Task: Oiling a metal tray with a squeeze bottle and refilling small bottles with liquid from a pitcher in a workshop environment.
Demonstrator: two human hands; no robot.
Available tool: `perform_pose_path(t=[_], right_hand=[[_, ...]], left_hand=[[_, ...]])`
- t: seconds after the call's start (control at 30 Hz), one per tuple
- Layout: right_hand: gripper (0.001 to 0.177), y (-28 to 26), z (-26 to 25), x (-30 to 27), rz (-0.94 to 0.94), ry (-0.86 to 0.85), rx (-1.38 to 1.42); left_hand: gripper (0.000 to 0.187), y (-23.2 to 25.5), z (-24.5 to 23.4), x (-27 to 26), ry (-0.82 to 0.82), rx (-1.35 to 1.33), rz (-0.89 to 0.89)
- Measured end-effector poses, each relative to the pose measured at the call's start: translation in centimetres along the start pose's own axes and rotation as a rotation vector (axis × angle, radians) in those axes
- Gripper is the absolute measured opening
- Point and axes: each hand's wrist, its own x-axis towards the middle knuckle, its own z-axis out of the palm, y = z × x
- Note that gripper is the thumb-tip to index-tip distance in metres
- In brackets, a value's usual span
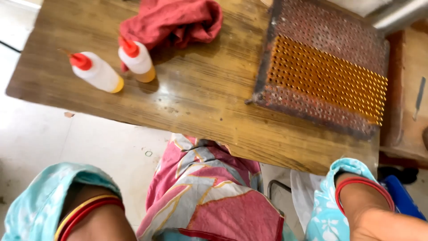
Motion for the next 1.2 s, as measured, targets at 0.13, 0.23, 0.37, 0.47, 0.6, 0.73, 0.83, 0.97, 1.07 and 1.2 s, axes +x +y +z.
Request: perform_pose_path(t=[0.13, 0.23, 0.37, 0.47, 0.6, 0.73, 0.83, 0.97, 1.07, 1.2], right_hand=[[0.049, 4.2, 6.0, 5.1, -0.066, -0.031, 0.122], [0.047, 5.2, 16.8, 13.5, -0.107, -0.064, 0.203], [0.074, 6.3, 26.8, 20.1, 0.098, -0.519, -0.057], [0.094, 10.7, 33.6, 22.0, 0.173, -0.605, -0.106], [0.087, 16.6, 38.7, 22.5, 0.142, -0.595, -0.152], [0.056, 18.7, 41.4, 24.0, 0.122, -0.609, -0.268], [0.052, 19.4, 42.6, 24.6, 0.137, -0.576, -0.234], [0.056, 19.3, 42.6, 25.1, 0.147, -0.536, -0.175], [0.065, 17.1, 40.6, 24.2, -0.249, -0.318, -0.245], [0.044, 13.3, 36.4, 23.1, 0.005, -0.422, -0.072]], left_hand=[[0.073, -3.0, -1.4, 3.1, 0.109, 0.201, -0.019], [0.075, -5.1, -2.3, 8.2, 0.195, 0.337, -0.042], [0.079, -9.6, -3.9, 11.1, 0.282, 0.466, -0.043], [0.082, -13.6, -4.5, 13.5, 0.328, 0.532, -0.029], [0.091, -22.0, -5.1, 13.5, 0.254, 0.372, -0.16], [0.068, -25.8, -4.8, 12.5, 0.156, 0.11, -0.447], [0.045, -26.5, -4.4, 12.2, 0.134, 0.091, -0.504], [0.034, -25.6, -4.1, 12.5, 0.185, 0.164, -0.426], [0.036, -24.2, -3.7, 12.3, 0.214, 0.262, -0.334], [0.047, -22.2, -0.9, 14.2, 0.212, 0.36, -0.244]])
